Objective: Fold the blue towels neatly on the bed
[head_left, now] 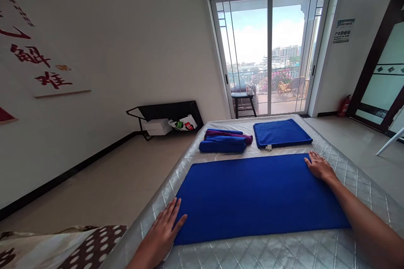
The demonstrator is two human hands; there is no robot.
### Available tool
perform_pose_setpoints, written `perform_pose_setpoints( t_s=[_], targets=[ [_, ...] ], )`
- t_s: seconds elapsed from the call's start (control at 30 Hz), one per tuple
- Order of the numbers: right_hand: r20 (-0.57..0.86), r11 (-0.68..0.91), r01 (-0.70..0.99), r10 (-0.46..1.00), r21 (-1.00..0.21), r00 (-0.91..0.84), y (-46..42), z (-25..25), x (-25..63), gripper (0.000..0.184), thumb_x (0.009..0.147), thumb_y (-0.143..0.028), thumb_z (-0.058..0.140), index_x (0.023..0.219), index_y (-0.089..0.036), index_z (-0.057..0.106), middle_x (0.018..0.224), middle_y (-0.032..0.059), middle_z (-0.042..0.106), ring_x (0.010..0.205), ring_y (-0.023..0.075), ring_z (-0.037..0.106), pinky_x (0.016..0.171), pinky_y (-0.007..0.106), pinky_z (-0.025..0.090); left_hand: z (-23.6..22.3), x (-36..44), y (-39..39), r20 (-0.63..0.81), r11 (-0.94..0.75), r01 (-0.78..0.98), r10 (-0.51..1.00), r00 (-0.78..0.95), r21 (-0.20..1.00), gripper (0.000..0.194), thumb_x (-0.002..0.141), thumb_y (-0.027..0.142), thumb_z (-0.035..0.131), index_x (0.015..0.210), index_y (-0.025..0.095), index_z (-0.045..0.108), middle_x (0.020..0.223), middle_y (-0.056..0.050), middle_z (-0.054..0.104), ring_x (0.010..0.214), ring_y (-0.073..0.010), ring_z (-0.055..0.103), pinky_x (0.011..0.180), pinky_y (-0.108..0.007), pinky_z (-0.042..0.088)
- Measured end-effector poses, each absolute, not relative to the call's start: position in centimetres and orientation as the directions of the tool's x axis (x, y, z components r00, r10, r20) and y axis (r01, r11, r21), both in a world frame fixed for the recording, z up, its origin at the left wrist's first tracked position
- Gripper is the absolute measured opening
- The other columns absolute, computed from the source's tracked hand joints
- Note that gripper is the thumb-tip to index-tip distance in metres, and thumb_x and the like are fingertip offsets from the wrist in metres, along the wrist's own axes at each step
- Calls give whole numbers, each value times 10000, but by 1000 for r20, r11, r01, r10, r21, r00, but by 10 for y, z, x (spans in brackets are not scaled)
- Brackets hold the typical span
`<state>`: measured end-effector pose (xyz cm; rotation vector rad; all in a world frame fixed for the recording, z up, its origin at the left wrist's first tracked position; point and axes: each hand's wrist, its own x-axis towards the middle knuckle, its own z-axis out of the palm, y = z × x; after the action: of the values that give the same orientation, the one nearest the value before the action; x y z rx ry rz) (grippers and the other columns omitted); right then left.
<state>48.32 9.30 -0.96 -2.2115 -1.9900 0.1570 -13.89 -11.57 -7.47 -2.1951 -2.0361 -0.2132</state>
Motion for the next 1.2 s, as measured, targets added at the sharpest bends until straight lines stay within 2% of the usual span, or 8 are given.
perform_pose_setpoints(
  t_s=[0.23, 0.4, 0.53, 0.67, 0.77, 0.87, 1.03, 1.2],
  targets=[
    [-7, -125, 977, 992, -175, 126, 91, -6, 481, 677, 1018, -443, 199, 1580, -75, 283, 1655, 117, 265, 1532, 226, 205, 1252, 428, 164, -67, -143, -115, 196, -143, 990, 971, 137, 12, 541, 1000, 382, 275, 1486, 281, 489, 1530, -95, 505, 1465, -290, 381, 1157, -533, 375],
    [14, -114, 970, 993, -213, 120, 92, -9, 481, 669, 1012, -461, 221, 1579, -115, 307, 1650, 108, 285, 1528, 238, 220, 1249, 444, 178, -33, -126, -112, 124, -27, 988, 992, 8, 151, 601, 1001, 412, 244, 1480, 141, 488, 1514, -198, 496, 1440, -344, 410, 1122, -566, 406],
    [5, -129, 945, 991, -301, 137, 91, -8, 479, 660, 1003, -440, 274, 1572, -110, 321, 1659, 105, 254, 1536, 232, 185, 1256, 438, 137, 0, -44, -107, 182, 46, 956, 978, -102, 288, 596, 1004, 508, 290, 1433, 164, 519, 1468, -164, 558, 1395, -324, 482, 1095, -539, 454],
    [32, -110, 812, 987, -573, 156, 97, -2, 480, 596, 972, -369, 369, 1511, -125, 442, 1616, 133, 354, 1525, 254, 222, 1252, 481, 126, 18, 82, -109, 235, -380, 868, 919, 316, 320, 286, 975, 329, 455, 1178, 261, 646, 1144, -47, 738, 1050, -221, 703, 918, -374, 566],
    [56, -84, 738, 985, -670, 163, 102, 4, 495, 534, 977, -327, 334, 1442, -167, 541, 1534, 116, 495, 1475, 240, 356, 1222, 445, 259, 31, 165, -109, 227, -673, 705, 740, 634, 223, 231, 890, 109, 483, 976, 242, 651, 903, -4, 738, 818, -175, 701, 781, -296, 546],
    [84, -69, 644, 975, -762, 203, 95, 9, 524, 526, 1001, -342, 264, 1400, -243, 591, 1462, 74, 583, 1404, 189, 467, 1124, 332, 420, 46, 231, -98, 176, -791, 591, 612, 771, 161, 146, 878, 106, 526, 845, 215, 617, 806, -1, 706, 724, -154, 665, 713, -264, 512],
    [41, -131, 511, 949, -849, 312, 65, 10, 567, 503, 976, -305, 297, 1284, -183, 676, 1240, 117, 725, 1084, 209, 705, 844, 303, 584, 54, 332, -66, 176, -809, 522, 574, 799, 268, 150, 976, 298, 549, 935, 206, 661, 855, -40, 691, 746, -166, 656, 722, -296, 530],
    [-18, -212, 517, 935, -829, 354, 55, 5, 571, 377, 916, -279, 450, 1120, -168, 746, 1000, 88, 789, 806, 174, 732, 648, 228, 541, 35, 395, -55, 195, -802, 481, 567, 800, 355, 323, 964, 404, 621, 1219, 206, 616, 1222, -75, 641, 1005, -202, 653, 856, -403, 574]
  ],
)
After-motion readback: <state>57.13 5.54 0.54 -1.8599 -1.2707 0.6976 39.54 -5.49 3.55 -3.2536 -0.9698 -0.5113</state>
